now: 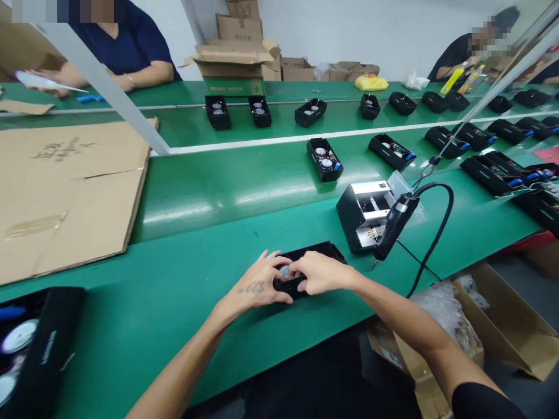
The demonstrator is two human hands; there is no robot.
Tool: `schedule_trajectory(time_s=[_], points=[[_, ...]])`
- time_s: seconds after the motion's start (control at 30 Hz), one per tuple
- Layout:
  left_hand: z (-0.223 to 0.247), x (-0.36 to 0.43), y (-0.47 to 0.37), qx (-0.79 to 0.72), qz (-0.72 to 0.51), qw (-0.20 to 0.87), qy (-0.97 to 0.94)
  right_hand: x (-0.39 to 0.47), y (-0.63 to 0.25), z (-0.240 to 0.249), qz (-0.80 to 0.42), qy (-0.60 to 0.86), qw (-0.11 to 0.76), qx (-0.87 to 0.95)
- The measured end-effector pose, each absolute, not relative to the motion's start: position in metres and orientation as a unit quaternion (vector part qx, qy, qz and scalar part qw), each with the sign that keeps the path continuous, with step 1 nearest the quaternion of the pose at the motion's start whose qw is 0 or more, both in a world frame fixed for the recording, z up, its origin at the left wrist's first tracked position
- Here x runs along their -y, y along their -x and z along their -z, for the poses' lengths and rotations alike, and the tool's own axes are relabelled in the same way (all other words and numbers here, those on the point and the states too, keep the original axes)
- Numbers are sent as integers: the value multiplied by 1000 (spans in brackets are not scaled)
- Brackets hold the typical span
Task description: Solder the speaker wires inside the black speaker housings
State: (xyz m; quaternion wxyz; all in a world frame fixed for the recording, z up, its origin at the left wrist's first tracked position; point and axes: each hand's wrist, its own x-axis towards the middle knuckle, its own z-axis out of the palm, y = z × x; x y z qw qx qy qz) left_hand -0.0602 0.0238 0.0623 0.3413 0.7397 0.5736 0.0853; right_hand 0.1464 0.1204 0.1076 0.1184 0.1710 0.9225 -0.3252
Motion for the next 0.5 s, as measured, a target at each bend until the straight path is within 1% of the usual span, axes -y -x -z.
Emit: schedule_trajectory(time_s=[0.07, 0.27, 0.5], points=[[-68, -36, 65, -586, -82, 361, -721, -131, -141, -113, 338, -172, 120, -917], [-70, -40, 65, -582, -100, 364, -721, -125, -140, -110, 284, -197, 116, -931], [-67, -39, 63, -581, -134, 353, -721, -117, -133, -112, 288, -204, 118, -928]])
